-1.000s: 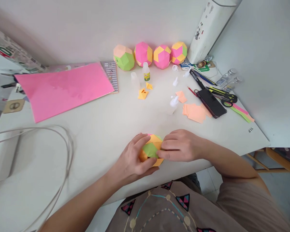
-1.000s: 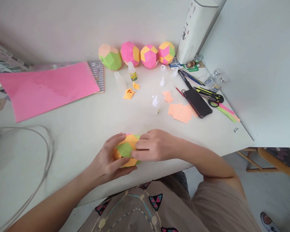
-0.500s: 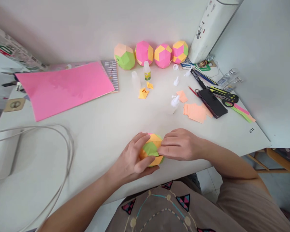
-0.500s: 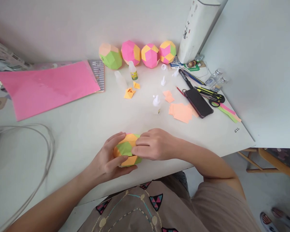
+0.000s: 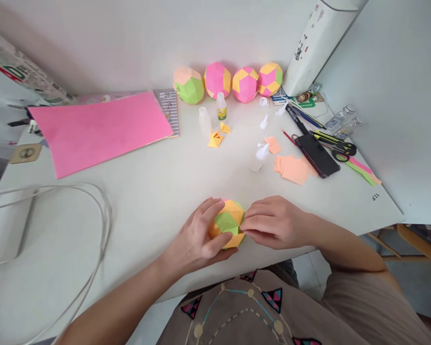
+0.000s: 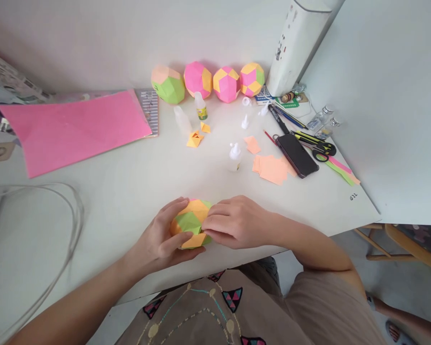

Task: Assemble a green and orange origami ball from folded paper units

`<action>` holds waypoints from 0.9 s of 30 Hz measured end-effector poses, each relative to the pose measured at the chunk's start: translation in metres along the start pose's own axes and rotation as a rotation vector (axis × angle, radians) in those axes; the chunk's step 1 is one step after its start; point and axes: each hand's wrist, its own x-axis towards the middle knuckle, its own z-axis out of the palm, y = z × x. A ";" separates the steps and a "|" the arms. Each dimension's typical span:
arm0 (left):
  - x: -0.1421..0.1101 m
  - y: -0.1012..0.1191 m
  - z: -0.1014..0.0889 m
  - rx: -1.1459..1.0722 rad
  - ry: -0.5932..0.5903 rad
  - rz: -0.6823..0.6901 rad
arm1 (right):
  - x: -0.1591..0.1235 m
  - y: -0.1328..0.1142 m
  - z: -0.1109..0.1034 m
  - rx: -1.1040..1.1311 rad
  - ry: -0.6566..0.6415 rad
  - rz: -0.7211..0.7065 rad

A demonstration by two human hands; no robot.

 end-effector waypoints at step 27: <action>-0.001 0.001 0.002 0.011 0.013 -0.024 | -0.005 -0.020 0.008 0.141 0.070 0.268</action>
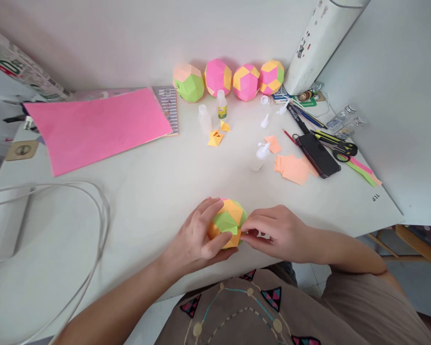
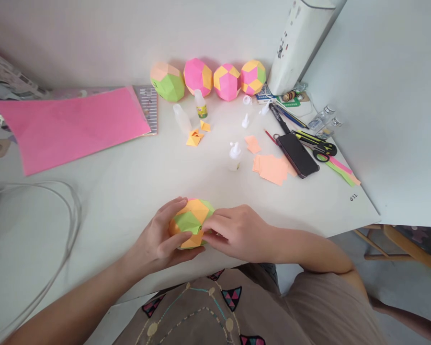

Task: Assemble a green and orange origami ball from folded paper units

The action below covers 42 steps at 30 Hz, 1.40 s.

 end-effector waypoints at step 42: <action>0.004 0.002 -0.001 0.081 0.005 0.021 | 0.004 -0.005 0.001 0.460 -0.105 0.424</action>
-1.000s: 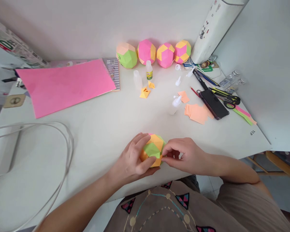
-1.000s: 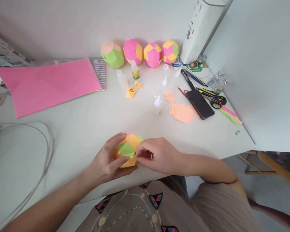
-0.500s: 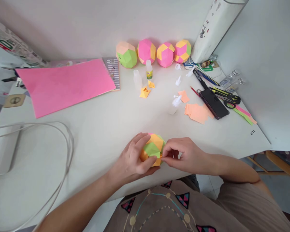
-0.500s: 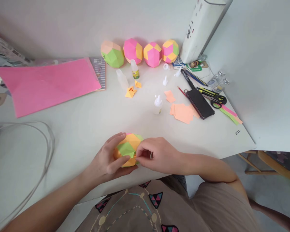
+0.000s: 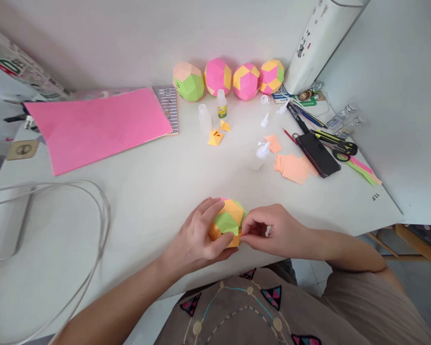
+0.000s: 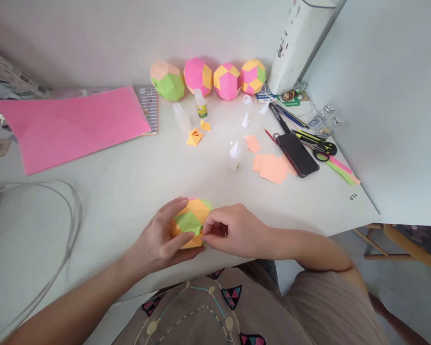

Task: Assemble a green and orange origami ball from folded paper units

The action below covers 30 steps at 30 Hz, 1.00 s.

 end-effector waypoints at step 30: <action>-0.004 0.017 -0.006 -0.306 -0.044 -0.250 | -0.002 -0.002 0.002 0.081 -0.003 -0.050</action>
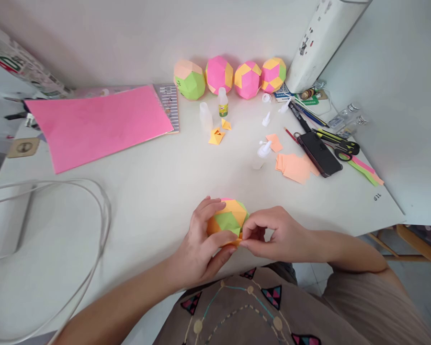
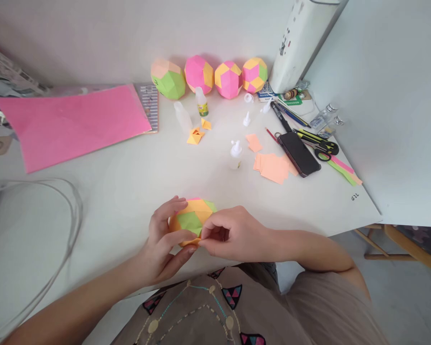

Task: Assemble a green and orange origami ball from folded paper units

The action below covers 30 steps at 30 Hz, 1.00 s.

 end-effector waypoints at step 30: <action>0.003 0.008 -0.003 -0.186 0.123 -0.201 | 0.005 0.003 0.010 0.010 0.072 0.068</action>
